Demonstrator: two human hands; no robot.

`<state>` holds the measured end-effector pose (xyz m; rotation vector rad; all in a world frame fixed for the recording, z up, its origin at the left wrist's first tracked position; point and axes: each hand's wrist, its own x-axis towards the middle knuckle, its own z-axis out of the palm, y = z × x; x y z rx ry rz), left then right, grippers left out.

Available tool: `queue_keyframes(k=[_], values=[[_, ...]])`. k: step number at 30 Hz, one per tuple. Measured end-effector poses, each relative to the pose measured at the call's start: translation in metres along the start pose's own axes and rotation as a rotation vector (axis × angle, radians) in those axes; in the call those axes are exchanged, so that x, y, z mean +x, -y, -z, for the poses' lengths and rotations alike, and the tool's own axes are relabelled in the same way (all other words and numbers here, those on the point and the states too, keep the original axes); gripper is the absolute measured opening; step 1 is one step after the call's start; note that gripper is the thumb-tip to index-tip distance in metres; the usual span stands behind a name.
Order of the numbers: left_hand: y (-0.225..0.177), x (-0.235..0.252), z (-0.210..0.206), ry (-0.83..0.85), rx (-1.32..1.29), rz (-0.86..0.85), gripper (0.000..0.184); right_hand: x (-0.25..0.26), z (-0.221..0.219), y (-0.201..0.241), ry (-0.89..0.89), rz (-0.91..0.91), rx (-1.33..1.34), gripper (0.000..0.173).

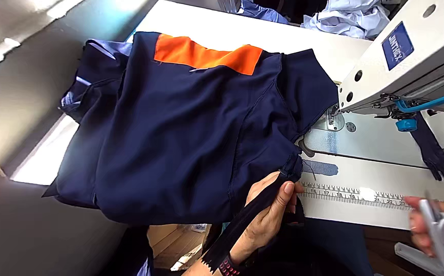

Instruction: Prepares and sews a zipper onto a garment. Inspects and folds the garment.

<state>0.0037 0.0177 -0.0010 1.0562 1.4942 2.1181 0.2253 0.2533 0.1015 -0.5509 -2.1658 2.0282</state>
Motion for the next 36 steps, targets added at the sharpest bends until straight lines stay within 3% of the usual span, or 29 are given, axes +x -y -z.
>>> queue_keyframes(k=[4,7,28,31,36], values=[[0.001,0.001,0.004,0.040,-0.062,0.037,0.041,0.057,-0.075,0.012,0.403,-0.204,0.275,0.035],[0.000,0.002,0.005,0.037,-0.077,0.040,0.040,0.088,-0.095,0.020,0.526,-0.363,0.349,0.037],[0.000,0.002,0.000,0.013,-0.036,-0.001,0.039,0.119,-0.086,0.027,0.559,-0.581,0.300,0.034],[0.001,0.002,0.001,0.016,-0.058,-0.011,0.039,0.119,-0.087,0.022,0.554,-0.512,0.288,0.033],[0.001,0.002,0.001,0.006,-0.082,-0.014,0.040,0.114,-0.086,0.006,0.440,0.022,0.449,0.037]])
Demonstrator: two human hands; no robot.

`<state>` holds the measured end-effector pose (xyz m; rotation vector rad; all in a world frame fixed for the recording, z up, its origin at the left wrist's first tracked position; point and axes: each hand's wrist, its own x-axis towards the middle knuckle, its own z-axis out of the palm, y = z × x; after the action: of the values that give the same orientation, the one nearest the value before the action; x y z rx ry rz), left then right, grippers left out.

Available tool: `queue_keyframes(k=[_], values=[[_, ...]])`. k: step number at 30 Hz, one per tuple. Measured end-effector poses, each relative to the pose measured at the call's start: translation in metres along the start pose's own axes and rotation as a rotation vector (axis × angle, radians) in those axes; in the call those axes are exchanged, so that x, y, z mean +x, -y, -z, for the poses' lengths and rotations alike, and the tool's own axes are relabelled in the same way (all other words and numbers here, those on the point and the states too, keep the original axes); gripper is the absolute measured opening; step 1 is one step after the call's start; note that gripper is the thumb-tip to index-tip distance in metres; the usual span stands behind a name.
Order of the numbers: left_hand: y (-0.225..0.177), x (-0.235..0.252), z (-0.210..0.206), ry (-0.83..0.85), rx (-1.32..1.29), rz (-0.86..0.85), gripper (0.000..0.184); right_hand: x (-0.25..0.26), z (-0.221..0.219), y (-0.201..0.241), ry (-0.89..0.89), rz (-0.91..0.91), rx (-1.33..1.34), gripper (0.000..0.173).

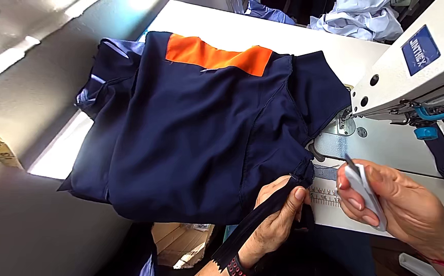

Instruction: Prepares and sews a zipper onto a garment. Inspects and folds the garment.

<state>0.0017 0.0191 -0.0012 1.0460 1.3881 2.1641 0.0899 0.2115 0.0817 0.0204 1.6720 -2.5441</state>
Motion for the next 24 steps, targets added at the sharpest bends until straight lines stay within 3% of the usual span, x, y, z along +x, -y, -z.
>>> queue_keyframes(k=[2,5,7,8,10,14,17,19,22,24], values=[[0.000,-0.001,0.000,-0.003,0.016,0.006,0.040,0.005,0.000,-0.001,-0.067,0.085,-0.080,0.038],[-0.001,-0.001,-0.001,-0.010,0.012,0.007,0.039,0.020,-0.019,-0.013,-0.307,-0.062,-0.286,0.026],[-0.001,-0.001,-0.001,-0.018,-0.004,0.003,0.038,0.032,-0.032,-0.019,-0.398,-0.125,-0.249,0.014],[-0.002,-0.001,-0.001,-0.012,-0.019,-0.004,0.037,0.036,-0.035,-0.022,-0.433,-0.114,-0.231,0.018],[-0.002,-0.002,0.000,-0.011,-0.026,-0.041,0.038,0.041,-0.038,-0.028,-0.468,0.015,-0.301,0.023],[0.000,0.000,0.000,-0.080,-0.042,-0.048,0.040,0.056,-0.027,-0.049,-0.450,0.628,-1.014,0.017],[-0.002,0.002,-0.003,-0.132,-0.208,-0.008,0.036,0.066,-0.021,-0.053,-0.488,0.726,-1.147,0.018],[-0.005,0.005,-0.003,-0.107,-0.321,0.041,0.035,0.062,-0.019,-0.051,-0.490,0.622,-1.075,0.019],[-0.008,0.007,0.003,-0.059,-0.395,0.133,0.035,0.039,-0.012,-0.031,-0.448,0.250,-0.773,0.018],[-0.014,0.006,0.009,-0.081,-0.375,0.206,0.036,0.006,-0.003,-0.020,-0.408,0.141,-0.737,0.036]])
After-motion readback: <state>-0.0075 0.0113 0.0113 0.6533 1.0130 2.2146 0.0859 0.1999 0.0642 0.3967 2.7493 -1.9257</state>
